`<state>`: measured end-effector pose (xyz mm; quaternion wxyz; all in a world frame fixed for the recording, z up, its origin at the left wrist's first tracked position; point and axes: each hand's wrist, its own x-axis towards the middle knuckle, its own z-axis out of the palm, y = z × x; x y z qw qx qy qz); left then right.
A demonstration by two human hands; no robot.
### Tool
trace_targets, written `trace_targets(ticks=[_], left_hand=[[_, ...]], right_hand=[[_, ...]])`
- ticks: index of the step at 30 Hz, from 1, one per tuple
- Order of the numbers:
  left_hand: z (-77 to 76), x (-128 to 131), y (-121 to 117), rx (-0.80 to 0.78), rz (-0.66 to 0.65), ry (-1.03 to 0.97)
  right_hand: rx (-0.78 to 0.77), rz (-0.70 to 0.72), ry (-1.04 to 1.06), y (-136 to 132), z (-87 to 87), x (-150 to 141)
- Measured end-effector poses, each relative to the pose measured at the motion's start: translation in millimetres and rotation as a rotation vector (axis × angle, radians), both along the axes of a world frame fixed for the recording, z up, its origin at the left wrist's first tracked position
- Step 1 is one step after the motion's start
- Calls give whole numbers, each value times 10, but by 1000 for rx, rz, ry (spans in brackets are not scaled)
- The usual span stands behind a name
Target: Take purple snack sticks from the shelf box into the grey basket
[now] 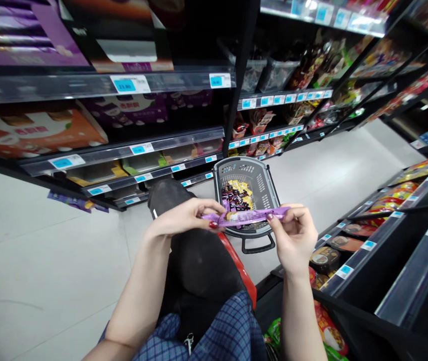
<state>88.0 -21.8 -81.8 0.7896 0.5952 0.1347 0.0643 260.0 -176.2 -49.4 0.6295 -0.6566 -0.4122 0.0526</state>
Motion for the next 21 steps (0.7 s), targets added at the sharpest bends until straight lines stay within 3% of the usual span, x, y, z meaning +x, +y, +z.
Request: trace_targets(ticks=[4,8,12,17,21], left_hand=[[-10,25,-12,52,-224,47],[-19,81,-23,157,-251,13],[-63,114,-17,328,-59,71],[-16,105,-34,138,267,-69],[75,72,-101,93,372,-220]], right_hand=[[-14,87,4,-25,47,9],[-17,116,-18,-47,72,-41],[9,66,-53,-45,42,-86],[201,-119,64,-32,19,8],[247,-138,284,-52,31,93]])
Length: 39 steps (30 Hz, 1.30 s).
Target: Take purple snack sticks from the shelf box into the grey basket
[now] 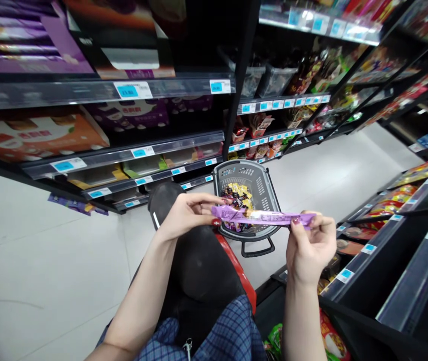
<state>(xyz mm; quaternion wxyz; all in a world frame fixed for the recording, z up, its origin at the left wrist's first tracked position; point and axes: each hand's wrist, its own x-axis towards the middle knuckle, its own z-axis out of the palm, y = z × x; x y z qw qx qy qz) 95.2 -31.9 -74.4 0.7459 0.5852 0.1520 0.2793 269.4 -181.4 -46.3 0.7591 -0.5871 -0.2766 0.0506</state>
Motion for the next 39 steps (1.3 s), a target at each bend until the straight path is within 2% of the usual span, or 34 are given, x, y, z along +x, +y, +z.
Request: trace_targets(ticks=[3,9,12,17,25,27,29,33,35,37,39], left_hand=[[50,-26,-56,109,80,-80],[78,-52,-89,590,317,-52],[57,-39,-76,770,384,-9],[26,9,-70,865,390,56],[-24,79,-122,917,611,185],[-28,90,-124,859,602,216],[-33,106,-114,676,546,224],[-57,130,-53,8,260,20],[-68,118,-12,-236,73,-43],[-75,90,25,-333,-91,16],[-80,58,53,-360,-195,102]], right_hand=[[18,24,90,-23,-17,22],[0,69,183,-62,-56,37],[-21,62,216,-77,-58,49],[-74,58,268,-77,-38,37],[-58,45,370,-1,-35,-77],[-36,56,371,13,-48,-104],[3,65,345,28,-52,-131],[91,82,260,50,-45,-168],[100,103,218,48,-46,-163],[88,127,167,36,-50,-145],[60,147,113,18,-52,-123]])
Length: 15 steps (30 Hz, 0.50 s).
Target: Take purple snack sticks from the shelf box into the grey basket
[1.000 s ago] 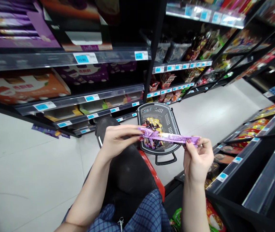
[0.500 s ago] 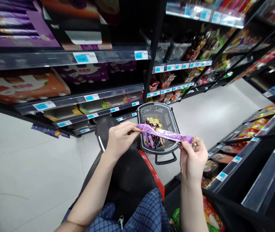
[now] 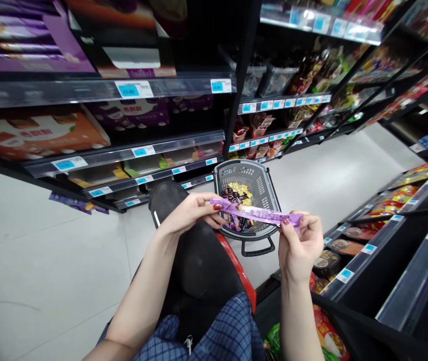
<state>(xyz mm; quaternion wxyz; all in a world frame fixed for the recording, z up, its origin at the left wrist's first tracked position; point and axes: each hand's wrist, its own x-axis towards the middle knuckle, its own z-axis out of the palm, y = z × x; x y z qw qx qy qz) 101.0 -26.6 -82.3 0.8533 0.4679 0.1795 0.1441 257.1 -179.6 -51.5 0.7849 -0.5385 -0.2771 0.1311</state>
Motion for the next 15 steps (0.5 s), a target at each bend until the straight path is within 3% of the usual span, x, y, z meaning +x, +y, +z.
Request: trace_targets(ticks=[4,9,15], left_hand=[[-3,-41,32,-54,-31,44],[62,-58,13,4,43,65],[166,-72,-53,133,141,90]], right_hand=[[-39,8,-73,-36,-3,28],[-133,3,5,-91,-104,66],[-469,160,143,-202,-273,181]])
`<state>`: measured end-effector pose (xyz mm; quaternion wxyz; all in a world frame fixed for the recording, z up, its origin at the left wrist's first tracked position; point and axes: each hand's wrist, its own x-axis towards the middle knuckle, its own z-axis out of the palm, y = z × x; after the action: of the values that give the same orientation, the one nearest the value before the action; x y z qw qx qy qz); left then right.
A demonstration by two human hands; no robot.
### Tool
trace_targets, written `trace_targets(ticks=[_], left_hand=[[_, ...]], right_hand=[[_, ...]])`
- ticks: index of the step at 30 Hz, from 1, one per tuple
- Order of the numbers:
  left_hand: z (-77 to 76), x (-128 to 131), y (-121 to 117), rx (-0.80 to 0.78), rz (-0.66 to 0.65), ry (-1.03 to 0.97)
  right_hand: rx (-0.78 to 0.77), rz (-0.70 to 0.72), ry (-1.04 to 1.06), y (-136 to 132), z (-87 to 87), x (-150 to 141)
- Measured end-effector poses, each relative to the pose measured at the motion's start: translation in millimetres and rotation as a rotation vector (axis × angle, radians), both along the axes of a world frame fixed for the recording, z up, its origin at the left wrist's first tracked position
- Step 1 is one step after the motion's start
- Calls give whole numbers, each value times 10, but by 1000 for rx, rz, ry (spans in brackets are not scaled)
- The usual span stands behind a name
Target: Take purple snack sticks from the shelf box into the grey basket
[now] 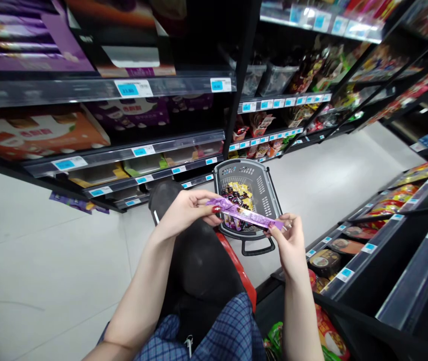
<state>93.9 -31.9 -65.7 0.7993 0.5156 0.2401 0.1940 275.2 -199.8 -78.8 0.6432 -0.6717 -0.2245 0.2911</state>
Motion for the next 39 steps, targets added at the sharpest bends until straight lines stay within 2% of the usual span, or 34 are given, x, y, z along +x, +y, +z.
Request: trace_targets(ticks=[5,8,12,15,20,26,37,39], left_hand=[[-17,-4,13,-14,-50,-24],[-55,-15,38,-52,-82,-58],[-83,-30,64,-87,-68,-98],[-78,-29,65,-47,-80,-72],[-82,7,43,-47,-52,46],[-74,-6,49,-33,-77,48],[-108,-41,110,-37,-117,80],[-126,-60,134,7,-127,98]], right_hand=[[-165,158,117,-64,76,76],[-183,150,146,-73,153,79],[-128,95,103,-44,231,30],[-110,128,44,-17,261,-9],[-165,223,-25,-3,286,-4],[-327,320,-87,17,338,5],[-393,411,-85,67,399,-22],[-394,403,-108,75,404,-22]])
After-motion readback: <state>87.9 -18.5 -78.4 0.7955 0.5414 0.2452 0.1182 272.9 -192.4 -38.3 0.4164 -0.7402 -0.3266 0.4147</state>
